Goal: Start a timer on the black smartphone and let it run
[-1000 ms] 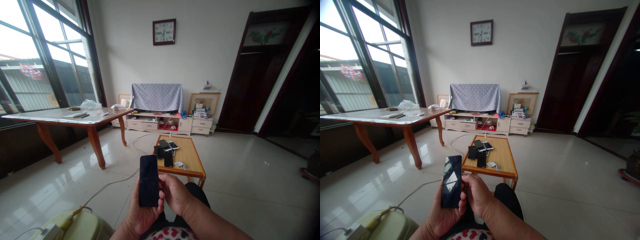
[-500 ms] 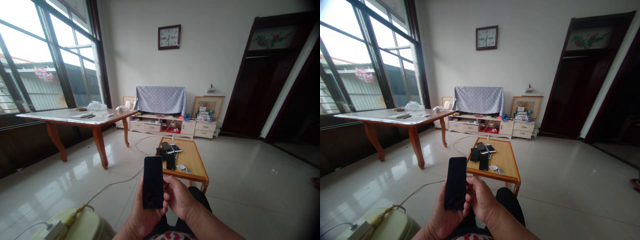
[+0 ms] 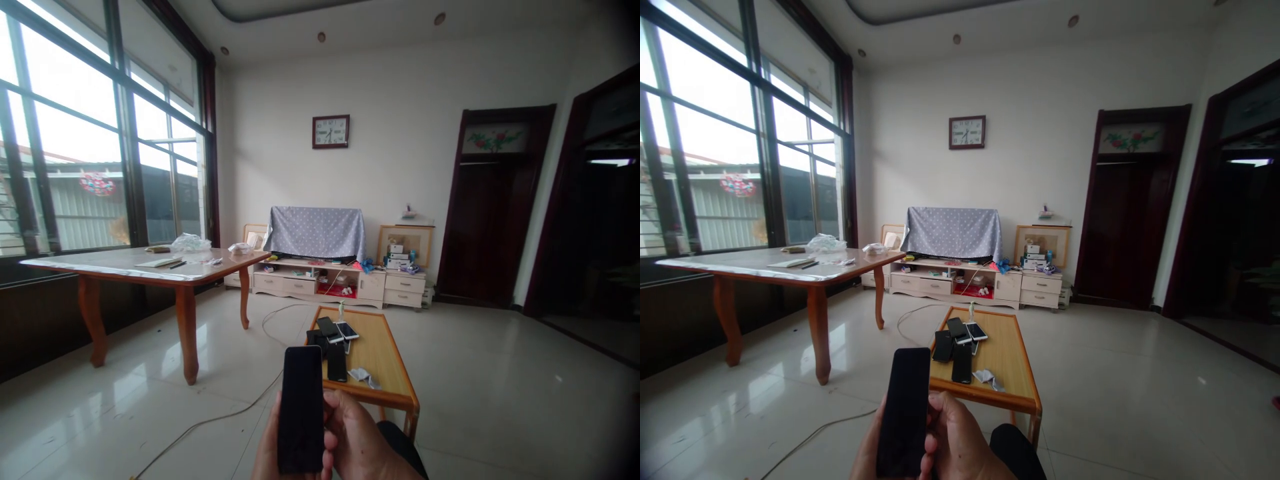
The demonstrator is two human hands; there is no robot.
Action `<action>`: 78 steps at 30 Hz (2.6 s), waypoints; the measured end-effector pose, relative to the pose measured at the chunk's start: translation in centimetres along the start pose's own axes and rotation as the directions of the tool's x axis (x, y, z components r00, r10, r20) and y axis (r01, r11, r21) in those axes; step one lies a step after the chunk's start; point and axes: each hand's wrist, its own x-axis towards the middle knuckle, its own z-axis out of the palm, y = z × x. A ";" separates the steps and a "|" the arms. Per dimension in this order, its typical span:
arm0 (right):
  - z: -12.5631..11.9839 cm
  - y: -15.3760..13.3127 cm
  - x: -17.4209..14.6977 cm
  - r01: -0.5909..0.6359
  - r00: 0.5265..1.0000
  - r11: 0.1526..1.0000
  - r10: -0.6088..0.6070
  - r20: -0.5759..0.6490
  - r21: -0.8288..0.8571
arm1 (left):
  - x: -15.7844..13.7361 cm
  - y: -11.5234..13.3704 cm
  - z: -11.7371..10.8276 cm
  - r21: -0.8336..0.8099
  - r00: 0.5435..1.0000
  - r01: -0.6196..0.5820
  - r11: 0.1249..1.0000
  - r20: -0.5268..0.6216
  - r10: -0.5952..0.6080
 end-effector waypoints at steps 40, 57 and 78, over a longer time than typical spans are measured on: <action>1.1 0.4 -0.5 0.247 0.929 0.880 -0.334 -0.158 -0.406 | -0.2 -1.2 -0.3 0.061 0.983 -0.131 0.990 -0.124 0.137; 0.3 0.5 -0.4 0.227 0.938 0.926 -0.292 -0.187 -0.302 | -0.2 -1.0 -0.2 -0.015 0.994 -0.092 0.996 -0.056 0.091; 1.0 -0.9 0.2 0.277 0.943 0.946 -0.302 -0.141 -0.169 | -0.2 -1.1 -0.6 0.054 0.995 -0.074 0.996 -0.061 0.077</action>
